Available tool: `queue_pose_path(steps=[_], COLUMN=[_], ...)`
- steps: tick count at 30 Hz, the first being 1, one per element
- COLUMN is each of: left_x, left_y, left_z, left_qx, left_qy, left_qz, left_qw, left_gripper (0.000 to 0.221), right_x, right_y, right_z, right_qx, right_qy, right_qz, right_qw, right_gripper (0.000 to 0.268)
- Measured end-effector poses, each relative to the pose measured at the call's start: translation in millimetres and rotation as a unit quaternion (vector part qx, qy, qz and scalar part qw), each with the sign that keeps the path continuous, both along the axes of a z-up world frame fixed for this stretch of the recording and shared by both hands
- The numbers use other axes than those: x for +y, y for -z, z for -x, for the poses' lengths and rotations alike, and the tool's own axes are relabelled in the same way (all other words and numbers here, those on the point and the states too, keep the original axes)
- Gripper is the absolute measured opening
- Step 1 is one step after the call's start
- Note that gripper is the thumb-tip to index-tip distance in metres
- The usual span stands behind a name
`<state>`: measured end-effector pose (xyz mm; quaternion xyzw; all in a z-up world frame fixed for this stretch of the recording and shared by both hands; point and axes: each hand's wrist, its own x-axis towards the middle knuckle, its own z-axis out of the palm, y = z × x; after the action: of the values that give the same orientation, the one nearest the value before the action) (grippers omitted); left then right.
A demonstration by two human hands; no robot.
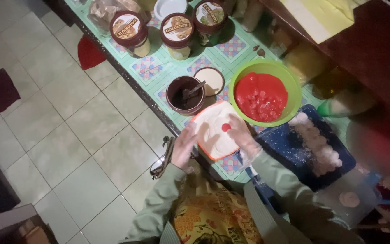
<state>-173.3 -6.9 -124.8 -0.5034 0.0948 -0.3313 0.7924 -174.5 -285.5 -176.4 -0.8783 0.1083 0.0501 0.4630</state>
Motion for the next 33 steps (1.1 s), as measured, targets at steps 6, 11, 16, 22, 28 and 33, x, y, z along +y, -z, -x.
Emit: queue_pose_path(steps=[6, 11, 16, 22, 28, 33], left_x=[29.4, 66.3, 31.5, 42.7, 20.3, 4.8], left_y=[-4.5, 118.4, 14.6, 74.1, -16.3, -57.8], left_z=[-11.5, -25.0, -7.1, -14.0, 2.9, 10.5], left_qx=[-0.253, -0.296, -0.068, -0.161, -0.345, -0.315], left_qy=[-0.05, -0.081, -0.038, -0.047, -0.083, -0.058], left_qz=[-0.704, -0.489, -0.004, -0.203, -0.761, -0.849], left_qw=[0.662, 0.816, 0.997, 0.965, 0.543, 0.42], left_gripper=[0.055, 0.082, 0.064, 0.068, 0.064, 0.061], right_x=[-12.2, 56.0, 41.7, 38.2, 9.8, 19.1], right_y=[12.8, -33.0, -75.9, -166.0, -98.8, -141.3], right_z=[-14.5, -9.3, -6.3, 5.9, 17.9, 17.7], right_qx=[0.133, 0.125, -0.055, 0.044, 0.071, 0.255], right_qy=[-0.028, -0.034, -0.18, -0.197, -0.294, -0.06], right_qz=[0.191, 0.394, 0.284, 0.207, 0.184, 0.111], right_qw=[0.972, 0.91, 0.94, 0.957, 0.935, 0.959], right_gripper=[0.043, 0.014, 0.054, 0.035, 0.046, 0.04])
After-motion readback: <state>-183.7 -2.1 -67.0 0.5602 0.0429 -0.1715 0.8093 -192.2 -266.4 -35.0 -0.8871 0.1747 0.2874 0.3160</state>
